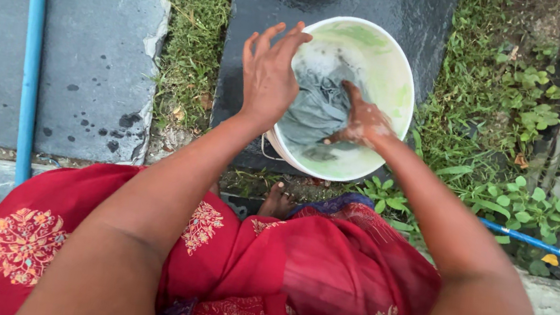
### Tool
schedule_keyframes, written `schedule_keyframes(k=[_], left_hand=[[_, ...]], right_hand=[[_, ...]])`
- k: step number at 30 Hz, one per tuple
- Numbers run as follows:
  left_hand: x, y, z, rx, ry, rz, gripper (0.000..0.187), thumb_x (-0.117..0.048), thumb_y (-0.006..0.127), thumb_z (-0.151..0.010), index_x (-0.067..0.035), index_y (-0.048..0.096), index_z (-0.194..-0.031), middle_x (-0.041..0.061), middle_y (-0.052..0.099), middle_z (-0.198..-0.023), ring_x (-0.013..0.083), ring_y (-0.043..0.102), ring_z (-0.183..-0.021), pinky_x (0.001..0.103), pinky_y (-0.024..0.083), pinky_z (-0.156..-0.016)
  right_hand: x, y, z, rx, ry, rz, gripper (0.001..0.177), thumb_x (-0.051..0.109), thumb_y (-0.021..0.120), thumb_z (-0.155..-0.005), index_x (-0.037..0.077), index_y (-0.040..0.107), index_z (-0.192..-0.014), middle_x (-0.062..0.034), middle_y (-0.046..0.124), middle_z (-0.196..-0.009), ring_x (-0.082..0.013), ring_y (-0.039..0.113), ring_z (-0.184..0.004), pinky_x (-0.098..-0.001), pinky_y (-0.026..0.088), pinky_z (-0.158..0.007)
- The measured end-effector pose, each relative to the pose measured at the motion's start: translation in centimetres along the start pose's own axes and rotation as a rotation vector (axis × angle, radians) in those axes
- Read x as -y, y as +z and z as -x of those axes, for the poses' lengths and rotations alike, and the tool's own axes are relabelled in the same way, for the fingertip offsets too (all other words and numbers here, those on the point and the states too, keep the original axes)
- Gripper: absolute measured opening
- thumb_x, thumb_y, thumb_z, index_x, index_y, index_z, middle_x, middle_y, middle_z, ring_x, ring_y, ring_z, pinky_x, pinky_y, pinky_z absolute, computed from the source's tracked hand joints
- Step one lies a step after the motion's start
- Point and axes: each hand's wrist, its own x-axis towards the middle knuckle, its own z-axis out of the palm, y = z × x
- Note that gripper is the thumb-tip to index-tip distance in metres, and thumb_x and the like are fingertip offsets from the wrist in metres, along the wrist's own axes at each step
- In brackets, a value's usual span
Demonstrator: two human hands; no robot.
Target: The person washes clothes in a bucket by hand, scrubbing the fabric against itself in soapy water and then lifting the garment out.
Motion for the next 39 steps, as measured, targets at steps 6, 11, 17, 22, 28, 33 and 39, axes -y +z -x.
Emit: schedule_keyframes(k=[6, 11, 17, 22, 28, 33, 39], left_hand=[[0.2, 0.4, 0.2, 0.001, -0.035, 0.035, 0.051, 0.014, 0.057, -0.084, -0.012, 0.065, -0.127, 0.005, 0.064, -0.145, 0.0312, 0.051, -0.139, 0.055, 0.030, -0.117], [0.4, 0.8, 0.4, -0.021, -0.032, 0.053, 0.051, 0.012, 0.057, -0.084, -0.012, 0.062, -0.129, 0.006, 0.065, -0.142, 0.0314, 0.050, -0.139, 0.054, 0.029, -0.117], [0.1, 0.5, 0.1, -0.010, -0.065, -0.051, 0.059, 0.009, 0.059, -0.085, -0.015, 0.058, -0.139, 0.005, 0.070, -0.116, 0.0294, 0.049, -0.142, 0.054, 0.025, -0.121], [0.1, 0.7, 0.2, -0.080, 0.011, -0.009, 0.065, 0.008, 0.061, -0.074, -0.015, 0.057, -0.136, 0.007, 0.072, -0.126, 0.0308, 0.049, -0.137, 0.054, 0.023, -0.117], [0.6, 1.9, 0.3, -0.048, -0.064, -0.041, 0.072, 0.004, 0.066, -0.074, -0.014, 0.052, -0.142, 0.011, 0.070, -0.124, 0.0319, 0.049, -0.136, 0.057, 0.021, -0.118], [1.0, 2.6, 0.2, -0.076, -0.123, -0.002, 0.071, 0.006, 0.065, -0.079, -0.013, 0.049, -0.146, 0.010, 0.072, -0.126, 0.0313, 0.050, -0.136, 0.057, 0.021, -0.119], [0.6, 1.7, 0.3, 0.023, -0.138, 0.001, 0.068, 0.010, 0.062, -0.079, -0.013, 0.052, -0.142, 0.011, 0.072, -0.120, 0.0322, 0.050, -0.138, 0.059, 0.020, -0.119]], right_hand=[[0.3, 6.8, -6.8, 0.192, 0.199, 0.305, 0.061, 0.032, 0.080, -0.081, 0.009, 0.069, -0.137, -0.0198, 0.073, -0.130, -0.0329, 0.072, -0.112, -0.0407, 0.058, -0.086], [-3.6, 14.3, -13.1, 0.129, 0.092, 0.470, 0.036, 0.025, 0.060, -0.093, 0.013, 0.079, -0.122, -0.0137, 0.075, -0.127, -0.0291, 0.072, -0.116, -0.0426, 0.057, -0.091], [-3.9, 16.6, -13.5, 0.083, 0.108, 0.546, 0.040, 0.027, 0.052, -0.093, 0.014, 0.072, -0.126, -0.0162, 0.070, -0.125, -0.0293, 0.066, -0.118, -0.0450, 0.052, -0.093], [2.0, 8.8, -3.3, 0.076, 0.014, 0.569, 0.057, 0.025, 0.056, -0.087, 0.013, 0.053, -0.143, -0.0180, 0.072, -0.110, -0.0320, 0.072, -0.101, -0.0456, 0.057, -0.078], [9.5, 1.6, 4.5, 0.000, -0.027, 0.339, 0.065, 0.018, 0.065, -0.076, 0.022, 0.057, -0.140, -0.0150, 0.076, -0.095, -0.0339, 0.074, -0.091, -0.0455, 0.058, -0.074], [8.1, 1.6, 2.0, 0.085, -0.021, 0.279, 0.077, 0.013, 0.064, -0.073, 0.030, 0.051, -0.147, -0.0168, 0.075, -0.104, -0.0352, 0.074, -0.095, -0.0460, 0.058, -0.076], [5.1, 6.4, -5.2, 0.220, -0.003, 0.435, 0.052, 0.023, 0.060, -0.087, 0.027, 0.063, -0.139, -0.0082, 0.072, -0.127, -0.0284, 0.071, -0.117, -0.0446, 0.058, -0.090]])
